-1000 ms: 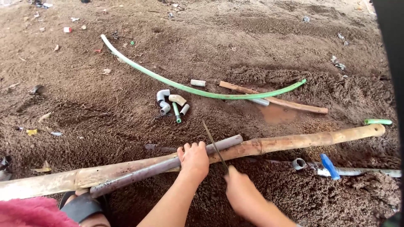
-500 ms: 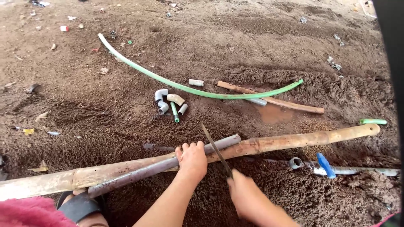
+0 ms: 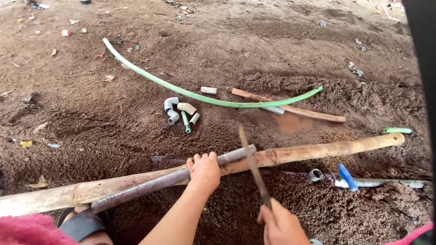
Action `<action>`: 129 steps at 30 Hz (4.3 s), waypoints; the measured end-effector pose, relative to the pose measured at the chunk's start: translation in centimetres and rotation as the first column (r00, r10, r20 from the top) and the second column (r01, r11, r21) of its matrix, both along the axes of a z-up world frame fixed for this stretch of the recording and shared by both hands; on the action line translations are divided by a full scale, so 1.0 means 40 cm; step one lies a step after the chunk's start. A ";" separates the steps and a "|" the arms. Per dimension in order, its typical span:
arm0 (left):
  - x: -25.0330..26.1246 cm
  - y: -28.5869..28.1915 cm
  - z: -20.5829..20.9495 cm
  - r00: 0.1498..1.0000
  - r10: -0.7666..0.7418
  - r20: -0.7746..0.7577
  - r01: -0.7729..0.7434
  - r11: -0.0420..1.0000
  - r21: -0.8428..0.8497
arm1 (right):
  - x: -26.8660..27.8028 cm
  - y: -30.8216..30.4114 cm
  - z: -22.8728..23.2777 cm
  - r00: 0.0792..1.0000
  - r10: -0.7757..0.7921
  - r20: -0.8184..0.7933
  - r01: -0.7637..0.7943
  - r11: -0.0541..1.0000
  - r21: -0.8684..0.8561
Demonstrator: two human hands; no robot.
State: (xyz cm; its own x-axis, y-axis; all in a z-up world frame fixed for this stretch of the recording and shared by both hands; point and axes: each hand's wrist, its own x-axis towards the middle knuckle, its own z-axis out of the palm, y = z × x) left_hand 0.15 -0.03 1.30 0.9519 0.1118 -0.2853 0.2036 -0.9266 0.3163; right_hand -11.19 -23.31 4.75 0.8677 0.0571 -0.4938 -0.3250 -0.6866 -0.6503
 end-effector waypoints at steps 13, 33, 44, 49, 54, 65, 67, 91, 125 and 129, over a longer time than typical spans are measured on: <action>-0.001 0.053 0.044 0.983 -0.009 0.186 0.005 1.000 0.026 | 0.009 0.053 0.136 0.998 0.008 -0.063 -0.015 0.995 -0.103; -0.064 0.048 0.027 0.941 0.236 0.243 -0.161 0.942 -0.293 | -0.005 0.088 0.083 0.964 -0.151 -0.218 0.176 0.979 0.101; -0.026 0.056 0.032 0.957 0.099 0.272 -0.053 0.983 -0.174 | 0.009 0.065 0.110 0.973 0.131 -0.190 -0.170 0.964 -0.203; -0.035 0.052 -0.012 0.886 0.079 0.457 -0.010 0.988 -0.152 | 0.004 0.053 0.036 0.975 0.204 -0.090 -0.222 0.927 -0.304; -0.044 0.035 0.005 0.943 0.175 0.283 -0.074 0.940 -0.333 | -0.002 0.074 0.071 0.973 0.230 0.017 -0.208 0.910 -0.360; -0.019 0.035 -0.074 0.950 0.067 0.304 -0.011 0.983 -0.184 | 0.001 0.084 0.048 0.965 0.227 -0.135 -0.262 0.887 -0.380; -0.012 0.029 -0.109 0.960 -0.010 0.279 0.035 0.996 -0.086 | -0.001 0.082 0.058 0.961 0.234 -0.144 -0.272 0.890 -0.366; 0.011 0.006 -0.074 0.993 -0.022 0.115 0.014 0.997 0.070 | 0.130 0.207 0.139 0.947 0.317 -0.060 -0.315 0.870 -0.379; -0.018 -0.018 -0.039 0.994 0.002 0.113 -0.014 0.995 0.102 | 0.170 0.218 0.165 0.908 0.391 -0.147 -0.417 0.823 -0.385; -0.011 -0.020 -0.052 0.990 -0.004 0.139 -0.010 0.995 0.101 | 0.207 0.243 0.144 0.917 0.389 -0.089 -0.392 0.837 -0.382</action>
State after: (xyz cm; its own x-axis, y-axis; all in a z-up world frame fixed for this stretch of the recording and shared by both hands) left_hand -0.30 -0.85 -0.76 0.9810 0.1367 -0.1377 0.1675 -0.9546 0.2463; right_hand -2.90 -13.61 10.52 0.8096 0.1952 -0.5536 0.0193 -0.9514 -0.3073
